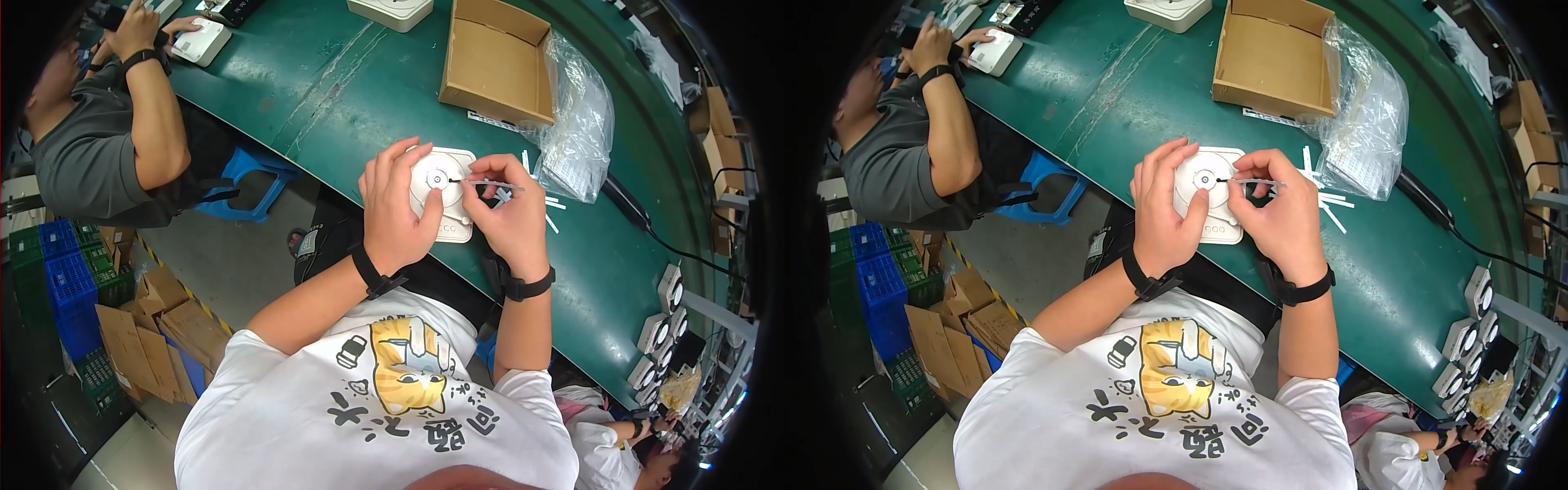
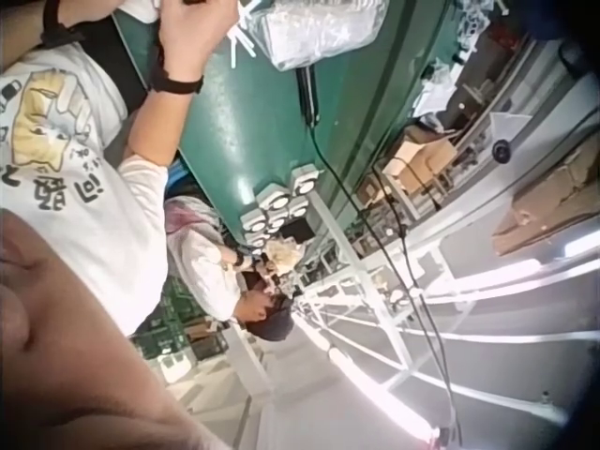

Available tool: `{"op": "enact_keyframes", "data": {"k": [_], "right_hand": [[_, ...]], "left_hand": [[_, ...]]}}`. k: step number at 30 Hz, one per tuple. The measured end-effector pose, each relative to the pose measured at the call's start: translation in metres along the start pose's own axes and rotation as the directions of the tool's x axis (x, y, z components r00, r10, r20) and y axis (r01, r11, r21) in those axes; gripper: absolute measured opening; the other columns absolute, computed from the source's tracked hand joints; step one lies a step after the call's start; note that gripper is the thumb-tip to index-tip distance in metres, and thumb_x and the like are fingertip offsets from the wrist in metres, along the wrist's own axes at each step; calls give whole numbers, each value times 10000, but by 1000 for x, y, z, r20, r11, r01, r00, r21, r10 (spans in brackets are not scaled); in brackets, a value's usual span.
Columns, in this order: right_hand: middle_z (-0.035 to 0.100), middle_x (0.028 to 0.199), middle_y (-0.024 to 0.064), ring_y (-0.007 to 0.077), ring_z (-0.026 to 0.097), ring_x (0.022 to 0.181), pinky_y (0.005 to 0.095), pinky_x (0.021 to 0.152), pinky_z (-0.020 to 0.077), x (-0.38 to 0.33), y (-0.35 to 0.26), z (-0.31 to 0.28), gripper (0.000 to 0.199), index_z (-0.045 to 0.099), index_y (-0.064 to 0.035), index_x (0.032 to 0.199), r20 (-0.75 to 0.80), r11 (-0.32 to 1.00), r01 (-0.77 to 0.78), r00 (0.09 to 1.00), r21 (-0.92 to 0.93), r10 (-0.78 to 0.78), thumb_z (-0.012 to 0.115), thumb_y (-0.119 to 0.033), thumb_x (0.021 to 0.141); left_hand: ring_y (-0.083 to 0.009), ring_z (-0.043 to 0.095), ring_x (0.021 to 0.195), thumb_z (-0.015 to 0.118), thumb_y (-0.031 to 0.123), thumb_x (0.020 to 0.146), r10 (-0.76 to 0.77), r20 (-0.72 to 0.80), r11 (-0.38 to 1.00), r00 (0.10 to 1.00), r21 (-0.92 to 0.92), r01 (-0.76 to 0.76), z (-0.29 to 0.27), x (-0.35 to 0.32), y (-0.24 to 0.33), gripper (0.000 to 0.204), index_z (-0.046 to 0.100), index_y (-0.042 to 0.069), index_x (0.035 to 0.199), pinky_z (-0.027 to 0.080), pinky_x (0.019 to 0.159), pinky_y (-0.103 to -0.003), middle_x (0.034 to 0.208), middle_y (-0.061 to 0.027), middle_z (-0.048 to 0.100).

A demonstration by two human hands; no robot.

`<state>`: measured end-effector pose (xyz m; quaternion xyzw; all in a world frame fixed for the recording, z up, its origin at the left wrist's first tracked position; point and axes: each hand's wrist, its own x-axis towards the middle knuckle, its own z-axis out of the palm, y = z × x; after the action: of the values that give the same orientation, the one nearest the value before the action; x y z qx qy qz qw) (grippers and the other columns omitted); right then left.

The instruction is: The person picks up a white strip from the table and presses it onto the center of a white device. They repeat this process multiple times, smoothing each strip into place before setting the device aside.

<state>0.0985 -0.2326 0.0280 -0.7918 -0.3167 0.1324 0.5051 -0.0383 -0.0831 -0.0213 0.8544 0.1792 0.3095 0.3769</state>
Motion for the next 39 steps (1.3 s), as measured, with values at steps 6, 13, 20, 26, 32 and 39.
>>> {"op": "enact_keyframes", "data": {"k": [6,13,20,26,32,39], "right_hand": [[860,1075,28,92,706,875,260,828,581,-2,-1,10,284,773,-34,1219,34,999,35,999,-27,-34,921,-42,977],[895,1092,47,96,680,847,263,802,568,-2,1,5,348,760,-32,1295,-23,998,58,998,38,-57,916,-32,984],[899,1093,52,103,699,843,279,782,568,-4,-1,24,366,780,-42,1327,-112,995,81,990,-51,-86,913,-35,987],[872,1026,46,138,687,813,291,759,570,-2,0,21,268,833,-61,1232,-85,972,178,978,-157,-192,903,-27,976],[815,951,49,207,683,800,336,738,576,-2,-2,19,223,855,-75,1163,-32,942,279,957,-186,-290,864,14,959],[812,971,58,253,677,837,378,733,570,2,-2,16,307,849,-77,1153,34,890,366,928,-271,-371,801,79,893]], "left_hand": [[-436,592,1453,794,141,961,-3,3,1000,1000,-1,3,-1,0,0,660,643,59,1599,396,1246,-561,1630,-205,632],[-444,579,1483,773,140,1002,-19,-8,1000,1000,1,19,3,-1,5,632,629,53,1611,384,1261,-565,1622,-206,628],[-423,598,1486,790,151,1034,-49,19,995,999,-91,51,3,11,6,483,708,67,1503,405,1266,-544,1584,-186,660],[-337,777,1252,897,82,991,-38,392,897,919,-392,204,-22,64,-32,286,814,50,1263,592,1112,-435,1376,-166,794],[-291,818,1141,929,65,975,58,323,902,945,-422,88,-40,75,-31,195,846,25,1146,628,1020,-390,1265,-148,834],[-294,826,1105,946,69,966,144,311,974,940,-211,-79,-60,69,-38,132,864,22,1057,635,994,-387,1222,-141,845]]}}
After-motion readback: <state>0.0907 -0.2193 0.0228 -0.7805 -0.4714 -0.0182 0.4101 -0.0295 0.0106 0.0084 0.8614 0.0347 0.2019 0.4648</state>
